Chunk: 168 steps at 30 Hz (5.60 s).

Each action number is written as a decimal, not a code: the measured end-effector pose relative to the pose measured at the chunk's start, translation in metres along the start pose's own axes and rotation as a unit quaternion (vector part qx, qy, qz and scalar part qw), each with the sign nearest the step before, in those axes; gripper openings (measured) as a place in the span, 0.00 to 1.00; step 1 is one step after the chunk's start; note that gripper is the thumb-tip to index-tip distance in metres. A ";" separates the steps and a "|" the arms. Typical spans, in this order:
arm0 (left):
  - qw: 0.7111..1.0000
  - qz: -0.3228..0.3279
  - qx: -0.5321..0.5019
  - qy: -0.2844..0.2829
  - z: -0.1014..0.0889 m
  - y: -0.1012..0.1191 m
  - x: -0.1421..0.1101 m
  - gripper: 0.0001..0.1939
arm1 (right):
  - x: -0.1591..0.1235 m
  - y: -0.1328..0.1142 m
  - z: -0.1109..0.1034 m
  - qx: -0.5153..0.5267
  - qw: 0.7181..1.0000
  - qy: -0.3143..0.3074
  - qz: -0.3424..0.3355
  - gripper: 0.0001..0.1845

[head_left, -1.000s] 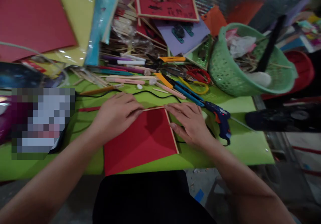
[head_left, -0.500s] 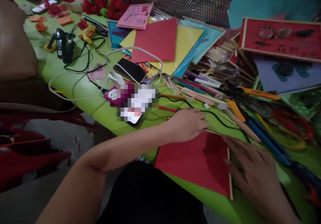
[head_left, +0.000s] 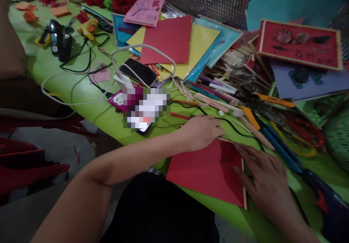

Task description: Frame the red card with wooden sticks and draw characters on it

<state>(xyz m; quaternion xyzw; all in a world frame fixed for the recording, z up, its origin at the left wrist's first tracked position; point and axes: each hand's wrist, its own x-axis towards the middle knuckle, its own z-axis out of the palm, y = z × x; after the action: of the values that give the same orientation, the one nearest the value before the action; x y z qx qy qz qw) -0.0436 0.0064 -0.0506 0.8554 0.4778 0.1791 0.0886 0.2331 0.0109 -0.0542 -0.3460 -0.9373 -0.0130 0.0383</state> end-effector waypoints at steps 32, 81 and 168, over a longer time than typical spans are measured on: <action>0.998 -0.059 -0.025 0.002 -0.021 -0.011 0.001 0.10 | 0.011 -0.011 -0.014 0.100 0.994 -0.021 0.046 0.33; 0.994 -0.080 0.029 -0.067 -0.025 -0.011 0.000 0.07 | -0.061 0.030 -0.048 0.153 0.973 -0.068 0.156 0.20; 0.992 -0.083 -0.057 -0.072 -0.031 -0.020 -0.004 0.12 | 0.029 0.014 -0.027 0.138 0.977 0.140 0.076 0.11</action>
<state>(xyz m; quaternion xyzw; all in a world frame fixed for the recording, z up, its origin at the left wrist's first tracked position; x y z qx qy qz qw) -0.0728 0.0129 -0.0294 0.8173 0.5281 0.1362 0.1861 0.2221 0.0388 -0.0254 -0.4026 -0.8863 0.0714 0.2177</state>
